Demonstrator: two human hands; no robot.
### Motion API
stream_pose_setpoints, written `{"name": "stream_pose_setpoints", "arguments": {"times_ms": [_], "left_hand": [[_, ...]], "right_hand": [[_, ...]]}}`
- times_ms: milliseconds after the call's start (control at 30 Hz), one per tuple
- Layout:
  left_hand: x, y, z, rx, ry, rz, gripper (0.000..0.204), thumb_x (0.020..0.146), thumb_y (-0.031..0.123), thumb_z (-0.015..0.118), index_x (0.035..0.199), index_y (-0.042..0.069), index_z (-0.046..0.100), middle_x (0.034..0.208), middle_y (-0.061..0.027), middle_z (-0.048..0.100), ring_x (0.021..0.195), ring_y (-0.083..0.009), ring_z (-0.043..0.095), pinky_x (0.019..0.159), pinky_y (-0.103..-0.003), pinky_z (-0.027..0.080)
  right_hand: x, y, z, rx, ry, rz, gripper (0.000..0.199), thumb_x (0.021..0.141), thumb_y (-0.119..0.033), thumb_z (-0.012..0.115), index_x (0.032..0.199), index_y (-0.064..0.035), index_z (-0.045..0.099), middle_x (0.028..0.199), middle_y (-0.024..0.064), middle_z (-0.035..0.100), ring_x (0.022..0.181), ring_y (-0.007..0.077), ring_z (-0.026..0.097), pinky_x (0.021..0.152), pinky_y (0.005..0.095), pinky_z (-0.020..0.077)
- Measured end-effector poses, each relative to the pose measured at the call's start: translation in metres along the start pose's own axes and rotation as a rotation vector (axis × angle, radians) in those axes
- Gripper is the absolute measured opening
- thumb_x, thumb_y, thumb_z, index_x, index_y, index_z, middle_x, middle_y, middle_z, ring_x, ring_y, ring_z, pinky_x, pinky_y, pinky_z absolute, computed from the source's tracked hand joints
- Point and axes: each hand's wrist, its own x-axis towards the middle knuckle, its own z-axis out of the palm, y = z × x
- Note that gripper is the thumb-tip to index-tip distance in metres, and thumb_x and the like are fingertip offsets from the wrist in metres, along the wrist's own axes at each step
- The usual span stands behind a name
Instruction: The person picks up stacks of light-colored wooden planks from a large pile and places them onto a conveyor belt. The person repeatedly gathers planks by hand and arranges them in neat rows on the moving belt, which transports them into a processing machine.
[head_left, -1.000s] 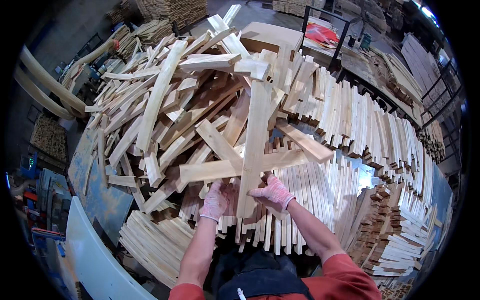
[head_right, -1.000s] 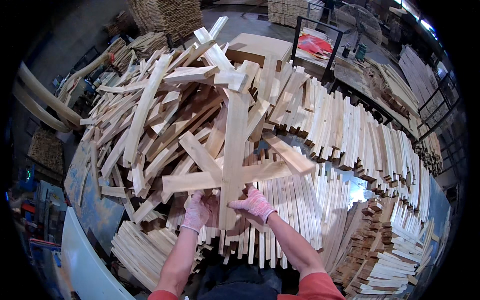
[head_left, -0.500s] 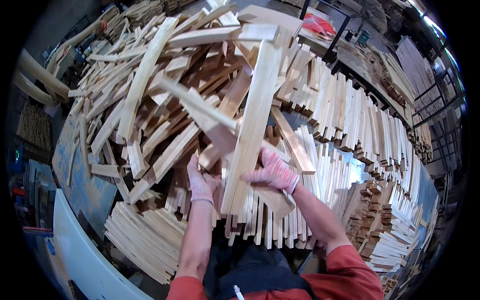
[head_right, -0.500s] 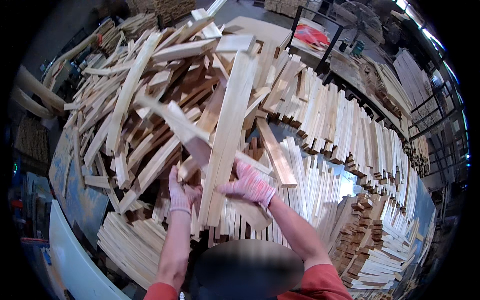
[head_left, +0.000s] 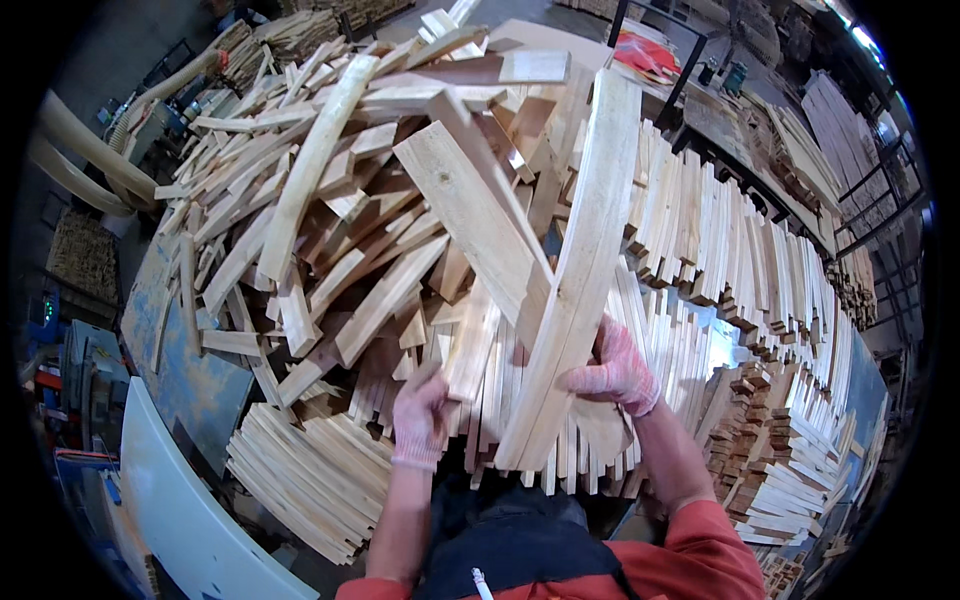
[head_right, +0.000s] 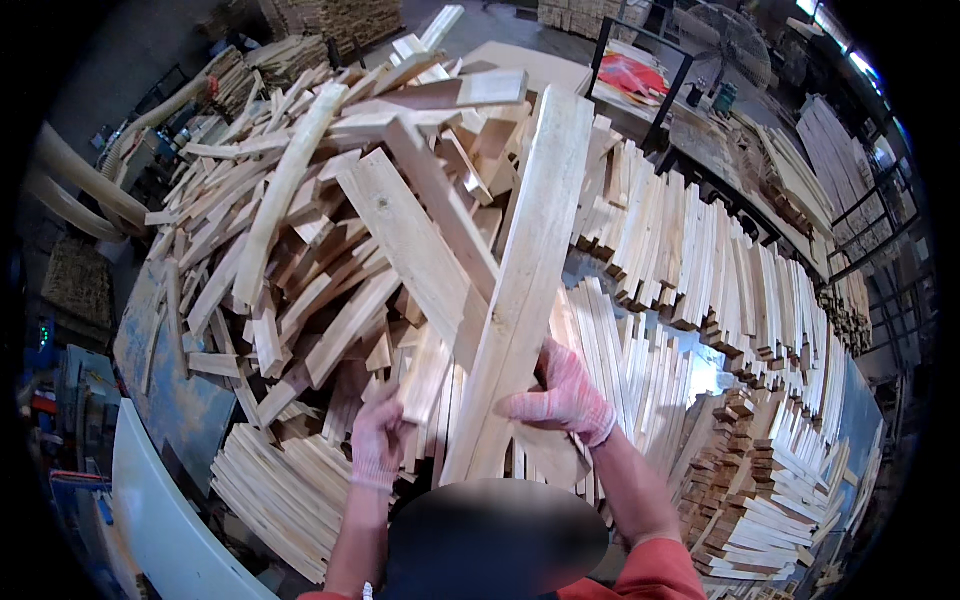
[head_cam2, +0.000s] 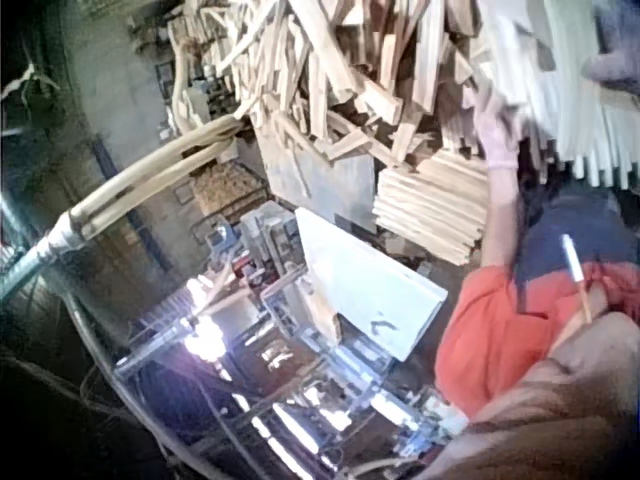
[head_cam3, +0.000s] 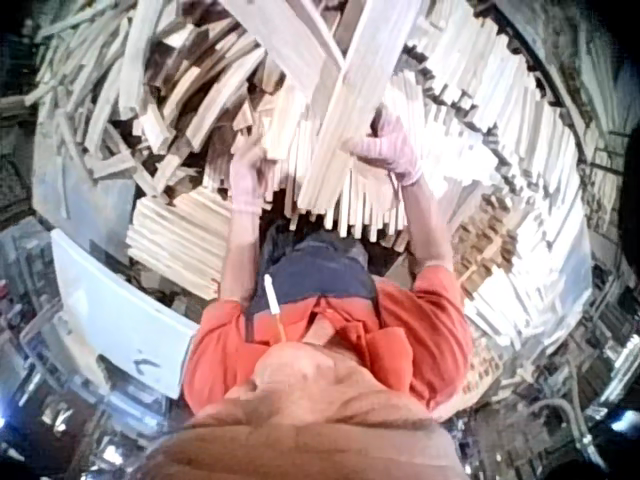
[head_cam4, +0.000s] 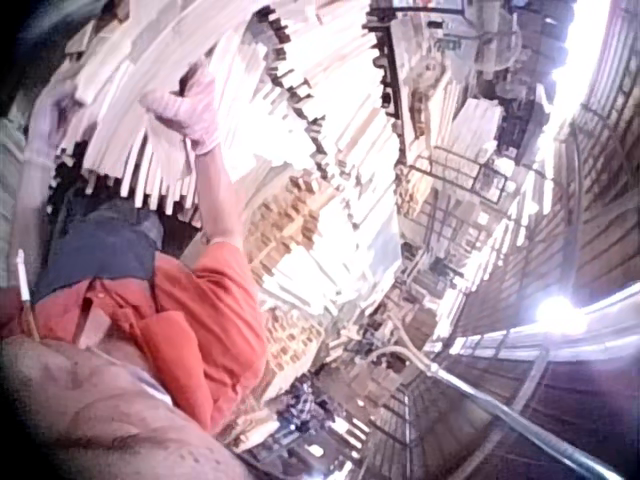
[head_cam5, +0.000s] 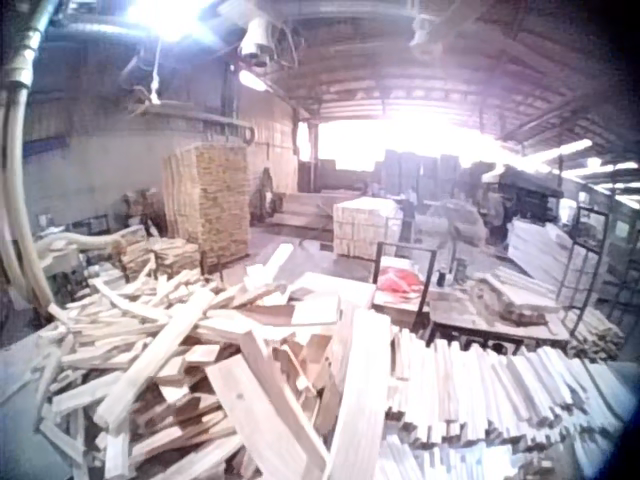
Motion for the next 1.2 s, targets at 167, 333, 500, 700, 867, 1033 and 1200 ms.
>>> {"name": "stream_pose_setpoints", "arguments": {"times_ms": [167, 333, 500, 700, 867, 1033, 1200], "left_hand": [[-0.073, 0.033, -0.043, 0.197, 0.150, 0.104, 0.048, 0.084, -0.006, 0.066, 0.131, -0.013, 0.061, 0.110, -0.0162, 0.073, 0.094, -0.0219, 0.071, 0.085, -0.034, 0.060], [-0.127, 0.049, -0.090, 0.350, 0.225, 0.167, 0.045, 0.074, 0.002, 0.074, 0.118, -0.008, 0.070, 0.098, -0.0135, 0.075, 0.072, -0.0147, 0.066, 0.065, -0.028, 0.055], [-0.198, 0.050, -0.172, 0.324, 0.296, 0.178, 0.047, 0.068, 0.002, 0.072, 0.114, -0.009, 0.071, 0.092, -0.0134, 0.075, 0.070, -0.0151, 0.065, 0.063, -0.027, 0.053], [-0.210, 0.047, -0.166, 0.508, 0.373, 0.107, 0.037, 0.069, 0.002, 0.076, 0.105, -0.007, 0.073, 0.090, -0.0135, 0.075, 0.072, -0.0182, 0.069, 0.064, -0.029, 0.055], [-0.201, 0.034, -0.172, 0.457, 0.267, 0.122, 0.032, 0.072, 0.003, 0.077, 0.102, -0.007, 0.073, 0.090, -0.0147, 0.076, 0.070, -0.0188, 0.069, 0.063, -0.029, 0.056], [-0.206, 0.055, -0.194, 0.430, 0.130, 0.149, 0.031, 0.073, 0.007, 0.080, 0.100, -0.005, 0.073, 0.089, -0.0160, 0.075, 0.065, -0.0177, 0.066, 0.062, -0.028, 0.054], [-0.217, 0.069, -0.191, 0.241, 0.256, 0.311, 0.030, 0.069, 0.005, 0.076, 0.098, 0.002, 0.070, 0.082, -0.0065, 0.066, 0.066, -0.0170, 0.061, 0.065, -0.031, 0.054]], "right_hand": [[0.088, -0.067, 0.071, -0.212, 0.059, -0.192, 0.081, 0.078, -0.023, 0.088, 0.146, 0.0034, 0.052, 0.132, 0.0087, 0.068, 0.120, 0.0146, 0.062, 0.108, 0.0333, 0.0491], [0.181, -0.131, 0.097, -0.175, 0.087, -0.449, 0.087, 0.090, -0.033, 0.081, 0.155, 0.0052, 0.039, 0.139, 0.0257, 0.063, 0.122, 0.0259, 0.065, 0.106, 0.0350, 0.0515], [0.102, -0.050, 0.023, -0.533, 0.235, -0.175, 0.093, 0.093, -0.039, 0.079, 0.162, 0.0037, 0.034, 0.157, 0.0281, 0.051, 0.131, 0.0315, 0.064, 0.111, 0.0368, 0.0505], [-0.045, 0.109, 0.002, -0.763, -0.171, 0.328, 0.122, 0.079, -0.054, 0.088, 0.166, 0.0021, 0.023, 0.164, 0.0321, 0.038, 0.155, 0.0397, 0.038, 0.128, 0.0432, 0.0313], [-0.076, 0.137, 0.035, -1.297, 0.167, 0.289, 0.094, 0.081, -0.035, 0.079, 0.159, -0.0011, 0.038, 0.138, 0.0294, 0.061, 0.128, 0.0434, 0.060, 0.115, 0.0487, 0.0443], [-0.117, 0.140, 0.033, -1.046, 0.230, 0.320, 0.089, 0.084, -0.030, 0.078, 0.159, -0.0049, 0.039, 0.130, 0.0241, 0.065, 0.122, 0.0411, 0.064, 0.110, 0.0458, 0.0500], [-0.090, 0.043, 0.071, -0.409, 0.245, 0.223, 0.098, 0.078, -0.028, 0.083, 0.162, -0.0028, 0.039, 0.141, 0.0276, 0.061, 0.131, 0.0294, 0.063, 0.112, 0.0394, 0.0513]]}}
